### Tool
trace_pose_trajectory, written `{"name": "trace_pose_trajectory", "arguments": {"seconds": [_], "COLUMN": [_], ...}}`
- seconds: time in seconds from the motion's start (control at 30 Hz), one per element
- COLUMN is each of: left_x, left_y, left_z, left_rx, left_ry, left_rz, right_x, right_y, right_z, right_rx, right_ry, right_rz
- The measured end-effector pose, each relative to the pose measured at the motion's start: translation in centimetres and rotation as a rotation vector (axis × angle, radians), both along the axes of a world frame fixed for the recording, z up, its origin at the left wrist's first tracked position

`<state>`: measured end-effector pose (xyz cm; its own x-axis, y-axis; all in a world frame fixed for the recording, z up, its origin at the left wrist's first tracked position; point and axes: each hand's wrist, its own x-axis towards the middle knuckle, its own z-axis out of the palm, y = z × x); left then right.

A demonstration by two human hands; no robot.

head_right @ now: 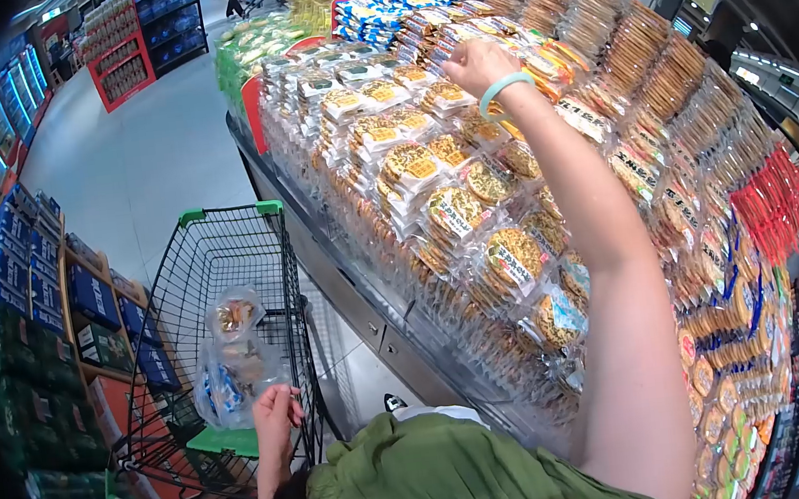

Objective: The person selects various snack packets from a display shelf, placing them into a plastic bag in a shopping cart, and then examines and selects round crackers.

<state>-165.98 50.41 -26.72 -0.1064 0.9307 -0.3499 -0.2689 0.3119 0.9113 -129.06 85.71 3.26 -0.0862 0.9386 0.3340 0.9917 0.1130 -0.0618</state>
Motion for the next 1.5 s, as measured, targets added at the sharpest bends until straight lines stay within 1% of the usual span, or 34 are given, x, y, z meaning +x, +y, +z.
{"name": "trace_pose_trajectory", "arguments": {"seconds": [0.1,0.17,0.2,0.23,0.3,0.33,0.37,0.4,0.43,0.47,0.5,0.53,0.57,0.6,0.63,0.7,0.73,0.77,0.8,0.83,0.9,0.97,1.0,1.03,1.1,1.13,1.17,1.23,1.27,1.3,1.37,1.43,1.47,1.5], "left_x": [-0.7,-0.7,-0.7,-0.5,0.1,0.1,0.2,0.6,0.8,0.9,1.1,1.6,2.1,2.5,2.8,3.2,3.7,3.2,2.4,2.1,1.5,0.5,0.4,0.3,0.6,0.5,0.7,0.7,0.8,0.8,0.7,0.7,0.5,0.5], "left_y": [-0.4,-0.6,-0.7,-0.9,-1.0,-1.0,-1.1,-1.4,-1.7,-2.0,-2.2,-2.6,-3.2,-3.4,-4.0,-4.4,-4.5,-4.5,-4.2,-4.0,-4.1,-3.7,-4.0,-4.4,-4.0,-3.9,-4.0,-4.2,-4.3,-4.2,-3.9,-3.9,-3.7,-3.7], "left_z": [-0.1,-0.2,-1.0,-1.9,-3.4,-3.7,-3.9,-4.3,-4.9,-6.1,-6.7,-7.2,-7.5,-7.1,-7.5,-8.4,-7.4,-8.6,-10.8,-11.1,-11.0,-10.6,-11.3,-12.2,-11.7,-11.7,-11.1,-11.4,-11.3,-11.2,-11.1,-11.0,-10.9,-10.9], "left_rx": [-0.013,-0.035,-0.054,-0.046,0.184,0.128,0.140,0.275,0.409,0.322,0.316,0.302,0.285,0.210,0.191,0.306,0.208,0.192,0.130,0.069,-0.009,-0.370,-0.275,-0.298,-0.357,-0.395,-0.363,-0.287,-0.335,-0.323,-0.331,-0.259,-0.318,-0.341], "left_ry": [0.045,0.056,0.165,0.173,0.638,0.693,0.702,0.881,1.059,1.000,1.007,1.086,1.162,1.158,1.159,1.210,1.243,1.250,1.220,1.190,1.166,1.130,1.153,1.175,1.187,1.200,1.196,1.182,1.170,1.153,1.131,1.127,1.118,1.114], "left_rz": [-0.023,-0.038,-0.055,-0.064,-0.083,-0.160,-0.162,-0.199,-0.236,-0.304,-0.300,-0.325,-0.354,-0.398,-0.394,-0.309,-0.307,-0.304,-0.233,-0.160,-0.120,-0.407,-0.335,-0.334,-0.334,-0.368,-0.361,-0.298,-0.276,-0.268,-0.244,-0.226,-0.277,-0.268], "right_x": [-1.2,-3.3,-4.4,-6.1,-11.5,-14.8,-17.7,-20.5,-23.0,-25.2,-26.9,-27.6,-28.5,-29.0,-28.9,-28.8,-28.6,-28.3,-27.8,-27.2,-26.7,-26.3,-26.1,-26.0,-26.1,-26.2,-26.1,-26.2,-26.4,-26.8,-27.7,-29.2,-29.7,-30.1], "right_y": [-2.3,-3.5,-3.8,-4.1,-6.6,-8.4,-9.4,-11.5,-12.2,-13.1,-14.4,-16.1,-17.3,-18.0,-18.9,-19.5,-19.3,-19.2,-19.2,-19.0,-18.4,-17.6,-17.3,-17.3,-17.1,-16.9,-16.7,-16.3,-16.4,-16.3,-16.5,-16.8,-17.0,-17.1], "right_z": [4.5,7.5,7.5,7.5,7.2,6.1,4.5,2.5,-0.4,-4.1,-7.1,-8.8,-11.8,-15.4,-18.5,-25.2,-28.5,-30.5,-32.1,-33.3,-35.4,-36.7,-37.2,-37.9,-39.9,-40.4,-40.9,-42.4,-43.3,-44.2,-43.2,-43.1,-43.1,-43.2], "right_rx": [0.066,0.061,0.178,0.299,0.279,0.199,0.174,0.276,0.265,0.349,0.314,0.058,0.032,0.059,0.011,-0.065,-0.095,-0.104,-0.154,-0.204,-0.195,-0.184,-0.193,-0.209,-0.216,-0.338,-0.463,-0.650,-0.671,-0.686,-0.826,-0.852,-0.810,-0.828], "right_ry": [0.052,-0.043,-0.001,0.037,0.116,0.217,0.198,0.172,0.201,0.278,0.329,0.414,0.442,0.481,0.487,0.492,0.493,0.503,0.465,0.424,0.405,0.385,0.311,0.237,0.228,0.251,0.260,0.378,0.422,0.468,0.506,0.507,0.476,0.471], "right_rz": [0.144,0.173,0.271,0.368,0.438,0.390,0.408,0.410,0.443,0.505,0.561,0.662,0.673,0.709,0.691,0.662,0.644,0.653,0.580,0.507,0.523,0.548,0.551,0.563,0.476,0.442,0.405,0.317,0.314,0.305,0.296,0.242,0.248,0.263]}}
